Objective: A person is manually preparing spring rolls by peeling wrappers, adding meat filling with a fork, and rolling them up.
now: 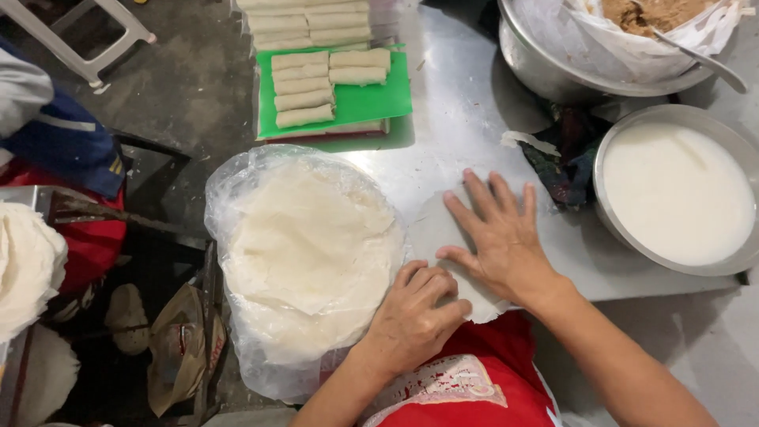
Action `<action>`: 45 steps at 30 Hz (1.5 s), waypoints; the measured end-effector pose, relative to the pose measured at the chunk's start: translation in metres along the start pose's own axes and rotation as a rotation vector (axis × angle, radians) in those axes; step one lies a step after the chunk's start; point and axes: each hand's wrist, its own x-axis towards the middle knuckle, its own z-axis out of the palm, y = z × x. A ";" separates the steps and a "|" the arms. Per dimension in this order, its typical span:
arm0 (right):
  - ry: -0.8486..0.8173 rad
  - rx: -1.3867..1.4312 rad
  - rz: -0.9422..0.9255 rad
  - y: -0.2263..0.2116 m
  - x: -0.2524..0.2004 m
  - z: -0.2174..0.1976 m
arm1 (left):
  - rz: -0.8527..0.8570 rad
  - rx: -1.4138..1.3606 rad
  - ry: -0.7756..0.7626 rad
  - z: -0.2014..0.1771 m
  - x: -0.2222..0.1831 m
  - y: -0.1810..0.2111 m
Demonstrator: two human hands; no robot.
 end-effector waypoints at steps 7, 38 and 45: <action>-0.029 -0.037 0.040 -0.013 0.002 -0.002 | 0.013 0.003 0.023 0.000 -0.002 -0.001; 0.325 -0.256 0.152 0.162 0.019 -0.104 | 0.017 0.036 0.007 0.001 -0.002 0.002; -0.245 -0.557 0.440 0.177 0.054 -0.151 | -0.021 0.015 -0.005 0.003 -0.006 0.002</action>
